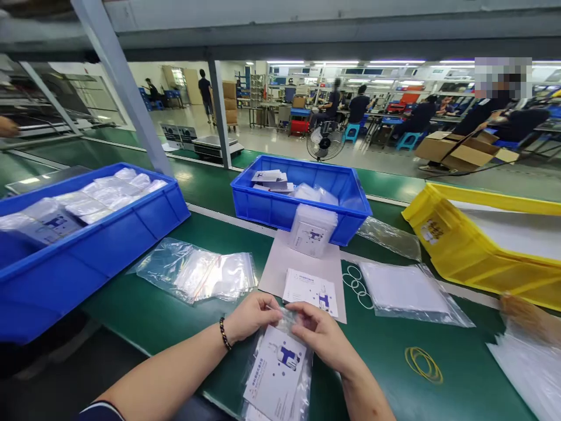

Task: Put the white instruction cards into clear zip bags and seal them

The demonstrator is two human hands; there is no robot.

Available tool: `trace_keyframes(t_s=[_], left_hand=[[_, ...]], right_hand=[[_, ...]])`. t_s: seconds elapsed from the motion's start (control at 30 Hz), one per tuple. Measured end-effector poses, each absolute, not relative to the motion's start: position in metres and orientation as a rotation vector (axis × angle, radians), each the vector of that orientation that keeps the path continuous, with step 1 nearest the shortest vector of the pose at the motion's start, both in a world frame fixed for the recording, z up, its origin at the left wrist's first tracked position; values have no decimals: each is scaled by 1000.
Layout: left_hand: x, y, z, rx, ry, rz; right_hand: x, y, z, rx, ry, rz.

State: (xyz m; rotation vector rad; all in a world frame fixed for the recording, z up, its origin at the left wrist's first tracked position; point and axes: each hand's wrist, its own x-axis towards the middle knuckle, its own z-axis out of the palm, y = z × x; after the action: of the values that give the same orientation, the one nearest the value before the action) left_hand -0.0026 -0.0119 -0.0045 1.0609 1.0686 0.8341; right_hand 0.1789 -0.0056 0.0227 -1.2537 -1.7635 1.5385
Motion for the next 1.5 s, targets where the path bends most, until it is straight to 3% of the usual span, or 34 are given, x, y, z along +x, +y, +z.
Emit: trace_keyframes(t_s=[0.4,1.2,1.5], left_hand=[[1,-13,2,985,1081,895],[-7,-8,-7,1249,1054,966],[-35,-14,27,1621,1371,1008]], right_hand=[[179,-3,1,-1329,-1844,1416],[166,-9,18,-1371,-2020,1198],[175,-10,25,-1338,-2040,1155]])
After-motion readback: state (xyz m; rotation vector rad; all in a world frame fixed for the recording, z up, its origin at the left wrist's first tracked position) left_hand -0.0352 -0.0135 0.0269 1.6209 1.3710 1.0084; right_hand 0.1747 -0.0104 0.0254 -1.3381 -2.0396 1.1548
